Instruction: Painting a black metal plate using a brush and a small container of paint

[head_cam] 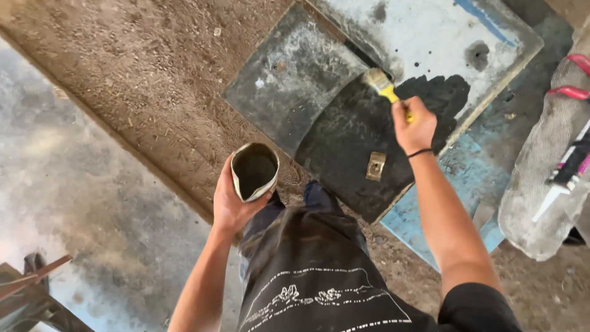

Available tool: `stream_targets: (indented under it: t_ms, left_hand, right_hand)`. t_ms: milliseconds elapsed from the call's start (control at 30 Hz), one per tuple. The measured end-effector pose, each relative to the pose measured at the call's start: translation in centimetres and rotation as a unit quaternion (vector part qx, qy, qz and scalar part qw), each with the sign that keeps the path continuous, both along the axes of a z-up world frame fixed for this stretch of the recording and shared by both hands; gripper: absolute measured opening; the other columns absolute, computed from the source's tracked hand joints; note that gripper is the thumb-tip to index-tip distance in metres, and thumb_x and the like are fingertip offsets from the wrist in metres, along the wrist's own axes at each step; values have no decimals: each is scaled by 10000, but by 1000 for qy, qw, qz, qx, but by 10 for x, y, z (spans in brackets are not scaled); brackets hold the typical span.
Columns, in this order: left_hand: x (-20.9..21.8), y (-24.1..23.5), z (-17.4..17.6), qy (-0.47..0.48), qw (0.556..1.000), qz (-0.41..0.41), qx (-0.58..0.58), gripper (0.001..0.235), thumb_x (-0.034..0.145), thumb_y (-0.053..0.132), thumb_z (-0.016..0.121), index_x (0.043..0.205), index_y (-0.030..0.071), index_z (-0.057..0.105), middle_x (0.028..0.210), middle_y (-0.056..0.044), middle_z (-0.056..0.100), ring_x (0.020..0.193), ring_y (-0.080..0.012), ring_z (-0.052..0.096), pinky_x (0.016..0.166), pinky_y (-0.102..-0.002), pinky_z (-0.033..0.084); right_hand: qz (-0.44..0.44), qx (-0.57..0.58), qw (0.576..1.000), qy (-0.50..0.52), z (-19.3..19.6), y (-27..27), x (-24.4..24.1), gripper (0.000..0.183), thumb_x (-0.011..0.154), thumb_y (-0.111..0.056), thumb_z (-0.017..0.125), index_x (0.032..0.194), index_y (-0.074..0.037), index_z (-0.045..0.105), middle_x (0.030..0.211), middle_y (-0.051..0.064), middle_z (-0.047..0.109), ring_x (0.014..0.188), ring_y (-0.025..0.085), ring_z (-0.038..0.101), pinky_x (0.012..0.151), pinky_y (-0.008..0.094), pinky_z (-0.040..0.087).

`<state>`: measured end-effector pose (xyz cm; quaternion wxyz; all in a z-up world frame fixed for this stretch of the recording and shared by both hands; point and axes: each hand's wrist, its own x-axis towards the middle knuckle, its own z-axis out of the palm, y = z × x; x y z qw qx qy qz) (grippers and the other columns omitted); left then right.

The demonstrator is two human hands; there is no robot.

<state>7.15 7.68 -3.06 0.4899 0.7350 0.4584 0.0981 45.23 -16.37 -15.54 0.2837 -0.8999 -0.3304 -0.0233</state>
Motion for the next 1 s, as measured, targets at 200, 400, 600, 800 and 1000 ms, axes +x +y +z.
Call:
stream_targets:
  t_ms: [200,400,600,800,1000]
  left_hand:
    - [-11,66,-20,-45,997,-66,22,1269,461,413,981,1565,139,418,1467,-173,562,1359,-385,538,1167,-516,417]
    - [-30,130,-35,-66,990,-121,40,1207,504,357,979,1549,107,430,1375,-242,595,1273,-447,581,1107,-556,455]
    - [-51,181,-44,-81,987,-135,34,1224,488,339,972,1556,102,423,1374,-238,596,1281,-446,576,1110,-557,448]
    - [-69,209,-39,-84,989,-120,19,1244,466,347,979,1556,104,430,1403,-214,590,1306,-405,572,1131,-515,441]
    - [-84,228,-42,-90,988,-127,-6,1247,471,341,972,1559,90,416,1404,-231,580,1305,-422,563,1129,-533,431]
  right_hand:
    - [282,-36,947,151,42,23,-106,123,745,-313,831,800,-240,749,777,6,755,787,264,758,738,371,607]
    - [-127,-127,982,-54,-8,17,-55,229,1048,-466,719,899,-295,693,620,-6,652,635,262,719,565,401,559]
    - [280,-52,957,63,28,86,-168,224,965,-416,643,858,-234,715,753,8,739,787,243,758,688,362,611]
    - [-156,-48,987,-16,52,61,-146,88,1014,-300,757,953,-238,744,733,33,697,656,251,697,582,346,532]
    - [-121,-51,989,62,58,150,-222,109,911,-266,800,959,-196,730,716,52,710,654,254,716,611,318,564]
